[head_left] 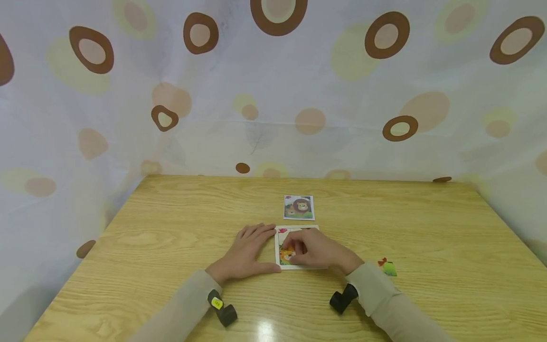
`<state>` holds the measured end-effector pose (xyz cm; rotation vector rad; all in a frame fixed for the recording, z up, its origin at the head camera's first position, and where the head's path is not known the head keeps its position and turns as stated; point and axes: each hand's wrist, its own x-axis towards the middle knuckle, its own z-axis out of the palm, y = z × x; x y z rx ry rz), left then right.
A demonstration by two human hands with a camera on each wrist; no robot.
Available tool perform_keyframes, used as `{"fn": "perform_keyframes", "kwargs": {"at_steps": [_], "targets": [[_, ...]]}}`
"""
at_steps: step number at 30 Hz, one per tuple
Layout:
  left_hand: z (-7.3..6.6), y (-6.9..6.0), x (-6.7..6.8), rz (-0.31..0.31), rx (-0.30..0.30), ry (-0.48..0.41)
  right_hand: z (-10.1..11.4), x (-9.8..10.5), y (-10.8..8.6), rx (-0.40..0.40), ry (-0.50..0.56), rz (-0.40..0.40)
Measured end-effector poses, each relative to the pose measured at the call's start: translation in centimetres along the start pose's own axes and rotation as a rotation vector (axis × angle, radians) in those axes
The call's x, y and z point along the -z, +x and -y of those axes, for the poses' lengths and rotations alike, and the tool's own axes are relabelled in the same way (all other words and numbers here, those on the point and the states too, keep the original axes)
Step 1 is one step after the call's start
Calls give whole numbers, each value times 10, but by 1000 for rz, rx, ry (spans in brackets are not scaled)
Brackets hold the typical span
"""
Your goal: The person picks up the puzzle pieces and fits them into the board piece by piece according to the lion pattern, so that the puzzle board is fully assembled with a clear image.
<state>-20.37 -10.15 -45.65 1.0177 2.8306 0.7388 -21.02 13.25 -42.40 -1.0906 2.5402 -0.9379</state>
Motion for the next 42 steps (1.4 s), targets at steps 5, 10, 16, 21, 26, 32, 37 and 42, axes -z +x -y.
{"fn": "perform_keyframes", "kwargs": {"at_steps": [5,10,16,21,26,32,37,42], "targets": [[1,0,-2,-5,-1,6,0,3,-2,27,-10,29],[2,1,-2,-7,-2,12,-3,4,-3,19,-28,34],[0,0,0,4,-6,5,-4,4,-1,23,-34,19],[0,1,0,-1,-10,6,-6,4,-1,46,-55,12],[1,1,-1,3,3,12,-5,2,-1,38,-90,26],[0,0,0,-9,-10,1,0,-3,-1,8,-101,5],[-1,-1,1,-7,-10,-13,2,-5,-1,-34,-50,-3],[-3,0,1,-5,-7,-26,3,-5,-1,-64,-35,-7]]}}
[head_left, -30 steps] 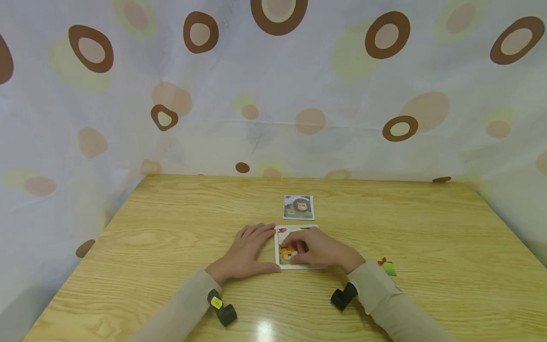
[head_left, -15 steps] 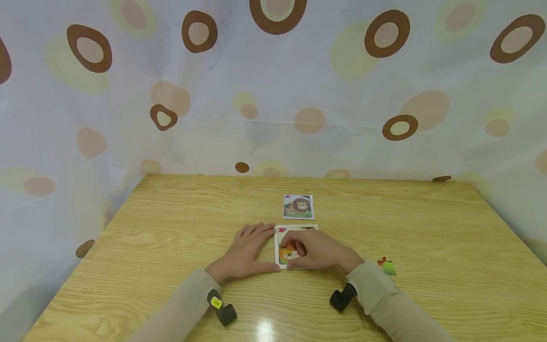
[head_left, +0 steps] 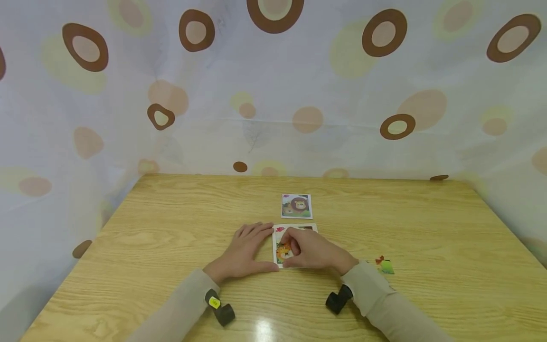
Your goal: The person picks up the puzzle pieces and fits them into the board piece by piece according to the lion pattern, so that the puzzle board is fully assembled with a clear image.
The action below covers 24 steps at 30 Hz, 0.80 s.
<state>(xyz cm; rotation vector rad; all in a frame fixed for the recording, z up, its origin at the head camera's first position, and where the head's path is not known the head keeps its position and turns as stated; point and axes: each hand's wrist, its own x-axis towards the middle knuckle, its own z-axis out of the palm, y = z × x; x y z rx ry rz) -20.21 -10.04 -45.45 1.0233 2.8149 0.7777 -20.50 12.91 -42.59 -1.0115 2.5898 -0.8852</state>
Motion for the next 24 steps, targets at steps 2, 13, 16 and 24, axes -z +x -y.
{"fn": "perform_keyframes", "kwargs": {"at_steps": [2,13,16,24], "targets": [[1,0,0,-2,-3,-5,1,0,0,2,-1,0],[1,-1,-1,-9,-5,-2,3,2,1,25,93,-13],[1,-1,-1,-4,1,5,1,1,2,56,110,-36],[2,0,-1,4,16,13,-2,-1,4,68,167,-91]]}}
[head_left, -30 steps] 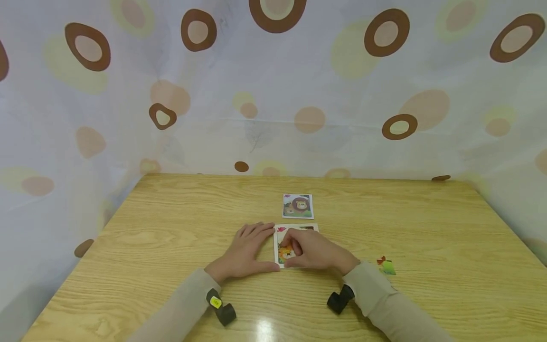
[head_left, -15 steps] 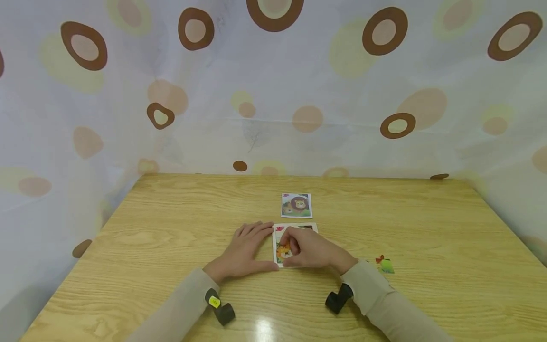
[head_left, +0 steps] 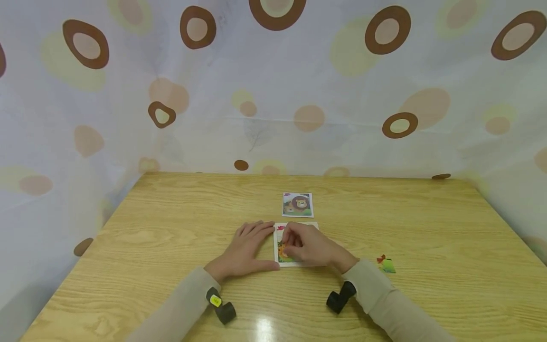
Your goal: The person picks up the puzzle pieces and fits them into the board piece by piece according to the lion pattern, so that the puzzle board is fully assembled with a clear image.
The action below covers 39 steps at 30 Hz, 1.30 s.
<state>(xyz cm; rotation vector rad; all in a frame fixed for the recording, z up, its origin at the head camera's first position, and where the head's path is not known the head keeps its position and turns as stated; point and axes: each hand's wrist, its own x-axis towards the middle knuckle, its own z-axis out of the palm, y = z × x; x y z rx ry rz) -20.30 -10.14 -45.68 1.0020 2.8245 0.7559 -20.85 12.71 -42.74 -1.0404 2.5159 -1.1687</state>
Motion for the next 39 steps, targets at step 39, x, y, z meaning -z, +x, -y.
{"fn": "perform_keyframes", "kwargs": {"at_steps": [39], "targets": [[-3,-1,3,-4,-18,-5,10,-12,1,-71,-173,-114]]}}
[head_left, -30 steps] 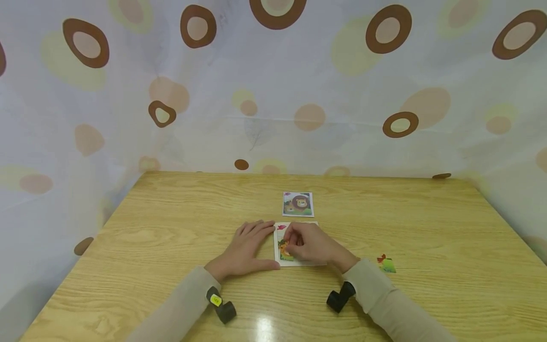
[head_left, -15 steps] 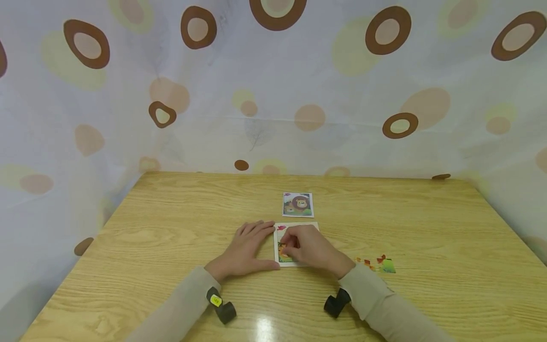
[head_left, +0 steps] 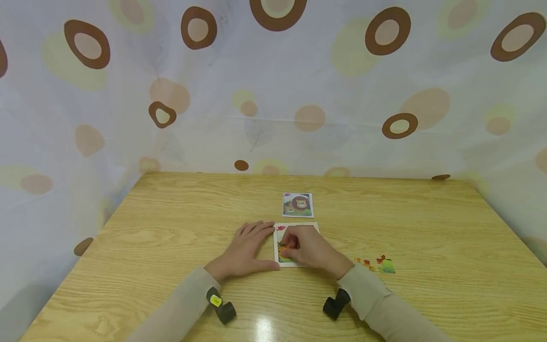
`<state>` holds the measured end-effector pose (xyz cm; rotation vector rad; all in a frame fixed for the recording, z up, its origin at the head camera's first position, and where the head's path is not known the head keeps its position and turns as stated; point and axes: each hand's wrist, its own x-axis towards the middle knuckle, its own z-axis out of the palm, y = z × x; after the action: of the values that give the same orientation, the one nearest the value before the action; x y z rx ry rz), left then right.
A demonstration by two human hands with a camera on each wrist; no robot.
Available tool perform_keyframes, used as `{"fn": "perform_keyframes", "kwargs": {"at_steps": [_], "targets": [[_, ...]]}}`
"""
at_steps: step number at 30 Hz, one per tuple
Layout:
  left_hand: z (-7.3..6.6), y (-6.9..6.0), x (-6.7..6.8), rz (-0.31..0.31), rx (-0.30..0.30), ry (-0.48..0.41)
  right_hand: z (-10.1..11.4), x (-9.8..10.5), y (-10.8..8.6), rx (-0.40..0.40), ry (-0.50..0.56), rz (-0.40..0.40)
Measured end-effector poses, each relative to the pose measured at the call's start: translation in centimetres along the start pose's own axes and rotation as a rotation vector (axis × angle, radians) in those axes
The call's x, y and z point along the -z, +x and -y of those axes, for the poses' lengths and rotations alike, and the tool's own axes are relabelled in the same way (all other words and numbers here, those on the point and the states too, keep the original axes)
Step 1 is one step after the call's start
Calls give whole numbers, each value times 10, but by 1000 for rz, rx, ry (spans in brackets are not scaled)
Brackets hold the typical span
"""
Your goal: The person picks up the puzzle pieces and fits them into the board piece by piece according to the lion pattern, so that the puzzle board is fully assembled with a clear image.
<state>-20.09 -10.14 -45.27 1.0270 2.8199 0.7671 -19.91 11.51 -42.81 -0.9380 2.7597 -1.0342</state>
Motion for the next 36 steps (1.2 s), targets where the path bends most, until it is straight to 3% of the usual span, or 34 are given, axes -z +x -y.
{"fn": "perform_keyframes", "kwargs": {"at_steps": [6,12,26,36], "targets": [[0,1,1,-7,-7,-4,-3,7,0,55,21,40],[1,1,-1,-5,-9,13,-14,33,-5,56,82,86],[2,0,-1,21,26,21,-47,89,-49,57,99,129],[5,1,-3,21,30,34,-69,126,-79,-61,226,386]]}}
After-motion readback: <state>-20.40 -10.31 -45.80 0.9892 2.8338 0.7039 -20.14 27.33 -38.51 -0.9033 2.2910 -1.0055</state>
